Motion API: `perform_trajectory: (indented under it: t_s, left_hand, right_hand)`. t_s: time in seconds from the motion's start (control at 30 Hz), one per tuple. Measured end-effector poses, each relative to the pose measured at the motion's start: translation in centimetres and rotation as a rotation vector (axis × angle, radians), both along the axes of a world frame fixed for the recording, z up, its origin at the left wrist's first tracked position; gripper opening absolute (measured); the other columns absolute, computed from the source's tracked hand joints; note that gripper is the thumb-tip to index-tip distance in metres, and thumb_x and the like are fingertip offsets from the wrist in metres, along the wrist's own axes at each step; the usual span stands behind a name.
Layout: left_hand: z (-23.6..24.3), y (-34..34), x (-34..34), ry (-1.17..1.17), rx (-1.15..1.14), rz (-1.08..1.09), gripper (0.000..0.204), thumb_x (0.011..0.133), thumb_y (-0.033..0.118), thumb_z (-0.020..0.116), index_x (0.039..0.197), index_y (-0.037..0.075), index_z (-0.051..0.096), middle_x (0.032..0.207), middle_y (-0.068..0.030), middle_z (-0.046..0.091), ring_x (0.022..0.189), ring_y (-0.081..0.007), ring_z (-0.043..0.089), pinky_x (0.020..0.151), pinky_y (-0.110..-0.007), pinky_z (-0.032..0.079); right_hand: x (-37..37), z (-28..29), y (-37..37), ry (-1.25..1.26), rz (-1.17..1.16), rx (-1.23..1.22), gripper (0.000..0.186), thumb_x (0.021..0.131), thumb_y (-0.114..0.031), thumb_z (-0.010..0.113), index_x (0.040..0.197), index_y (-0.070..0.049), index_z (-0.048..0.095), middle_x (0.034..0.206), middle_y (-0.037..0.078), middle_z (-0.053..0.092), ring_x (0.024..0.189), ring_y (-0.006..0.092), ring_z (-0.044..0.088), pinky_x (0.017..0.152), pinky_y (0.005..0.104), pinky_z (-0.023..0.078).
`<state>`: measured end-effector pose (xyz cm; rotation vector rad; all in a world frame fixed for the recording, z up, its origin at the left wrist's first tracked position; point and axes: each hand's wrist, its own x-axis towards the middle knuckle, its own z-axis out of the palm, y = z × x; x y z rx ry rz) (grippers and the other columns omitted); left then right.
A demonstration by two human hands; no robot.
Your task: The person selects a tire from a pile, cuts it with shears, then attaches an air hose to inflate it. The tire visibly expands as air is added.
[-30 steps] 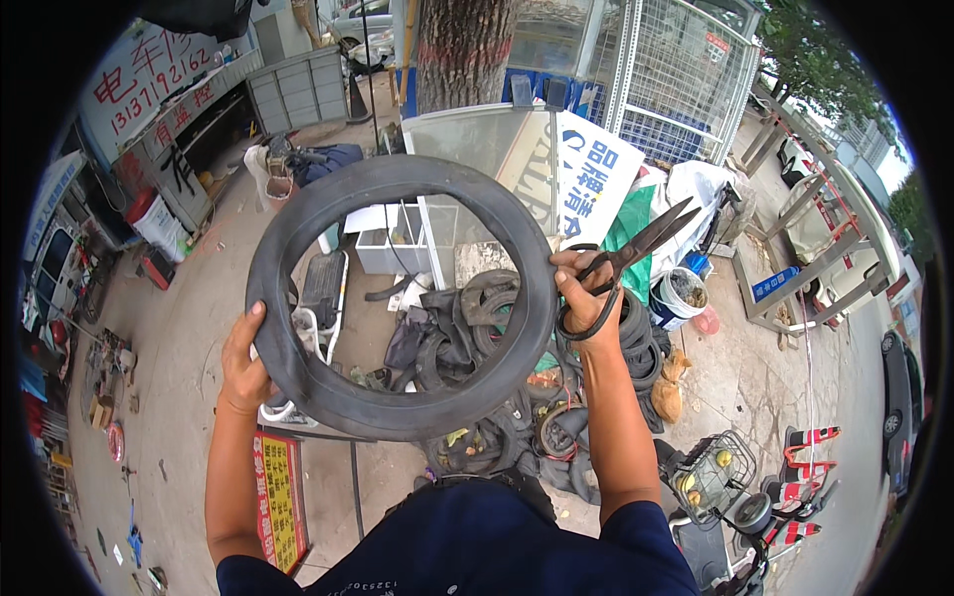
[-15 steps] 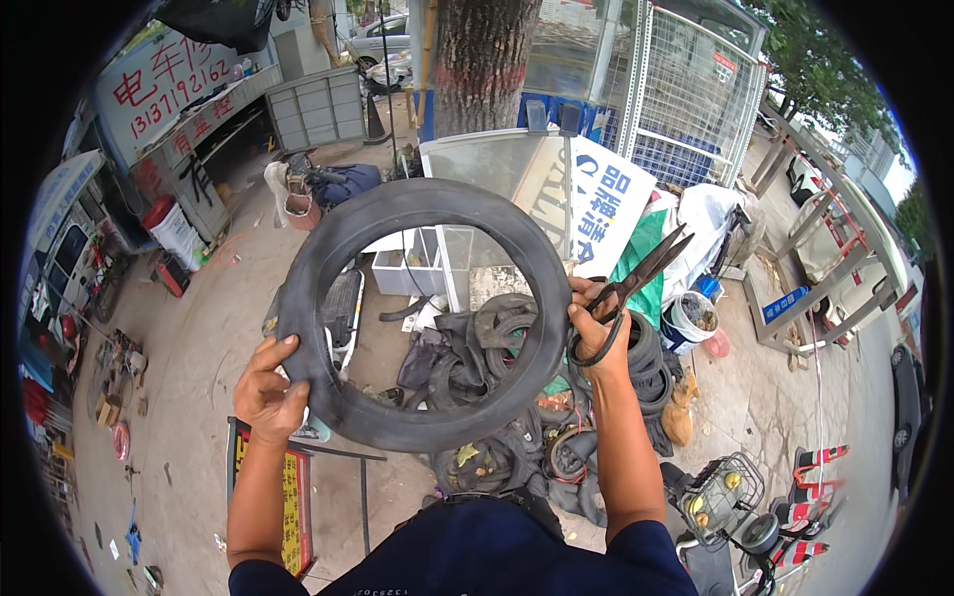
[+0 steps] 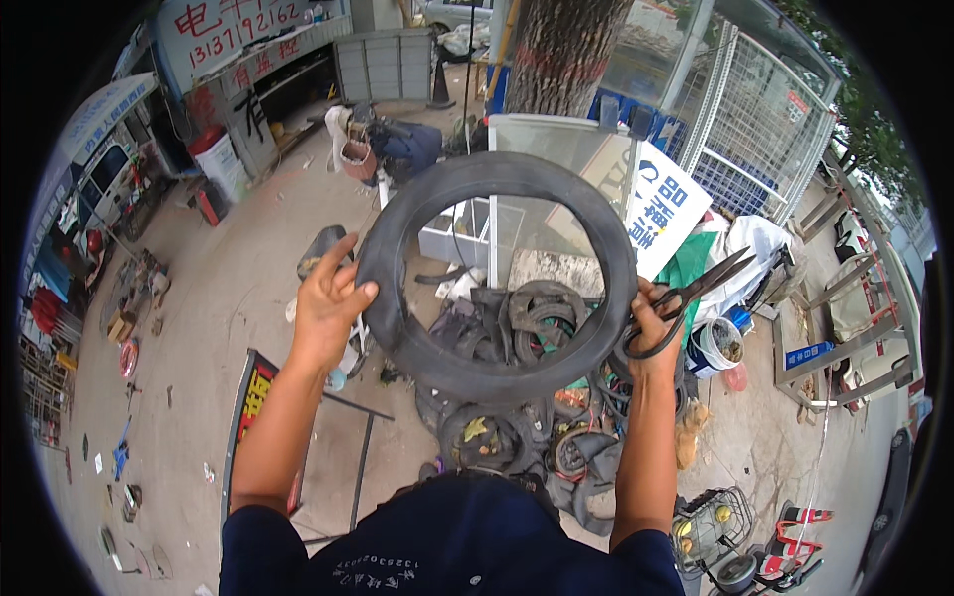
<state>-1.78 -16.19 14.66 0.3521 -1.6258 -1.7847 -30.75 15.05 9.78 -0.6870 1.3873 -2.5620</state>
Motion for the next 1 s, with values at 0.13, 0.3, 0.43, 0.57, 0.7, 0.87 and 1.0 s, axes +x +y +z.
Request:
perform_trajectory:
  t_s: [0.13,0.3,0.43,0.57,0.7,0.87,1.0]
  left_hand:
    - [-0.6,-0.9,-0.7,-0.003,0.11,-0.077,0.064,0.093,-0.008,0.06,0.152,-0.005,0.035,0.123,-0.0146,0.068,0.105,-0.0161,0.067,0.093,-0.029,0.054]
    - [-0.5,-1.5,-1.0,0.013,0.147,-0.098,0.061,0.095,-0.007,0.057,0.152,0.0,0.036,0.121,-0.0141,0.069,0.099,-0.0154,0.069,0.088,-0.028,0.057]
    - [-0.5,-1.4,-0.3,0.12,0.19,-0.141,0.06,0.096,-0.008,0.055,0.152,0.002,0.036,0.123,-0.0147,0.068,0.1,-0.0164,0.07,0.088,-0.03,0.059]
    - [-0.9,-1.9,0.2,0.169,0.176,-0.161,0.057,0.097,-0.004,0.057,0.15,0.001,0.037,0.125,-0.0159,0.067,0.105,-0.0193,0.07,0.093,-0.033,0.058]
    - [-1.5,-2.9,0.3,0.075,0.174,-0.09,0.045,0.098,-0.001,0.058,0.142,-0.002,0.048,0.124,-0.0173,0.067,0.106,-0.0213,0.07,0.095,-0.034,0.058]
    - [-0.7,-4.0,0.6,0.069,0.27,-0.241,0.041,0.094,-0.005,0.059,0.135,-0.006,0.058,0.118,-0.011,0.068,0.099,-0.0146,0.067,0.088,-0.028,0.056]
    - [-0.1,-3.7,1.1,-0.02,0.154,-0.277,0.045,0.093,-0.005,0.061,0.138,-0.006,0.057,0.126,-0.013,0.066,0.108,-0.0152,0.065,0.095,-0.029,0.054]
  right_hand:
    - [-0.6,0.1,0.1,-0.072,0.071,0.03,0.024,0.081,0.01,0.06,0.098,-0.004,0.053,0.121,0.027,0.065,0.103,0.0319,0.067,0.091,0.0423,0.054]
    - [-0.6,0.5,-0.1,-0.095,0.062,0.051,0.025,0.08,0.009,0.06,0.099,-0.005,0.053,0.121,0.028,0.065,0.099,0.0312,0.068,0.086,0.0402,0.057]
    - [0.1,1.3,0.4,-0.078,0.103,-0.036,0.026,0.079,0.007,0.06,0.1,-0.004,0.052,0.122,0.029,0.065,0.093,0.0282,0.07,0.083,0.0394,0.059]
    - [0.5,2.2,0.7,-0.051,0.083,-0.018,0.027,0.079,0.005,0.064,0.099,-0.007,0.052,0.124,0.026,0.064,0.096,0.0279,0.07,0.087,0.0388,0.059]
    - [0.9,2.9,0.9,0.024,0.0,0.04,0.028,0.079,0.006,0.064,0.102,-0.007,0.053,0.133,0.028,0.059,0.095,0.0232,0.07,0.087,0.0356,0.058]
    - [1.1,3.5,1.1,0.106,0.017,0.095,0.03,0.08,0.007,0.062,0.106,-0.004,0.053,0.136,0.028,0.058,0.098,0.0218,0.068,0.091,0.036,0.055]
    - [0.7,3.6,1.5,0.166,0.137,0.155,0.028,0.08,0.007,0.059,0.105,-0.003,0.053,0.131,0.026,0.06,0.109,0.027,0.066,0.094,0.04,0.054]
